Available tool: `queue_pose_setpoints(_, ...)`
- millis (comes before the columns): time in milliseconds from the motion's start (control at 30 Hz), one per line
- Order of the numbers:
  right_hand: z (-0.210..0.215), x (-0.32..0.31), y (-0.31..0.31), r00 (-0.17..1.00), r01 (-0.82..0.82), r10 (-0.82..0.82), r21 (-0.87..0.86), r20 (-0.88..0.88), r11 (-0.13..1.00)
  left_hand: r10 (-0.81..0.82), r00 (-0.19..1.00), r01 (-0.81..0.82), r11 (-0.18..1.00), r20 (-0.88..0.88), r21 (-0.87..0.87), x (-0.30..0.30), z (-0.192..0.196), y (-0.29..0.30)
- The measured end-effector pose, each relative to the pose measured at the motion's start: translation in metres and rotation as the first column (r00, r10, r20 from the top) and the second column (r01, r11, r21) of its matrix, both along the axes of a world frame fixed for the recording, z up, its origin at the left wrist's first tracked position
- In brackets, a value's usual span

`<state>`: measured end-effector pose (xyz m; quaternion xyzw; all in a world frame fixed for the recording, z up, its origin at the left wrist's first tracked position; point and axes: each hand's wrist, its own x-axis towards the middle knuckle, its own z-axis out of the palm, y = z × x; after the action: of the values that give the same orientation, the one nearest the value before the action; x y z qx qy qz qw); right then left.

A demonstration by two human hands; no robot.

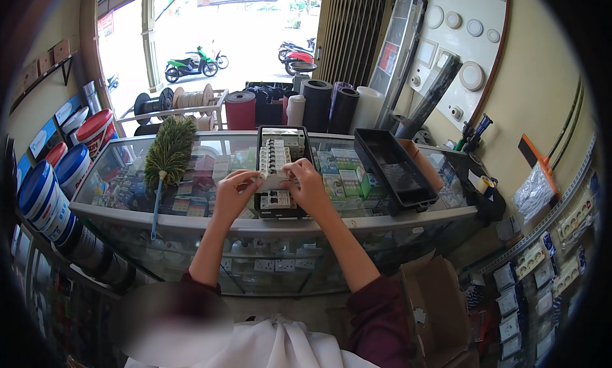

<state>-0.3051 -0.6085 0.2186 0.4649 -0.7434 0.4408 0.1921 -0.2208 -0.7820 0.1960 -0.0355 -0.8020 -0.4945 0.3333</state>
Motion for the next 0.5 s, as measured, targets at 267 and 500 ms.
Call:
queue_pose_setpoints(267, -0.004, -0.002, 0.009, 0.998, -0.028, 0.029, -0.003, 0.064, 1.0, -0.009, 1.0, 0.009, 1.0, 0.017, -0.011, -0.002, -0.004, 0.008)
queue_pose_setpoints(500, -0.017, -0.007, 0.007, 1.0, 0.008, -0.008, -0.006, 0.028, 1.0, 0.074, 0.997, -0.074, 0.996, 0.018, -0.046, 0.0, -0.012, 0.006)
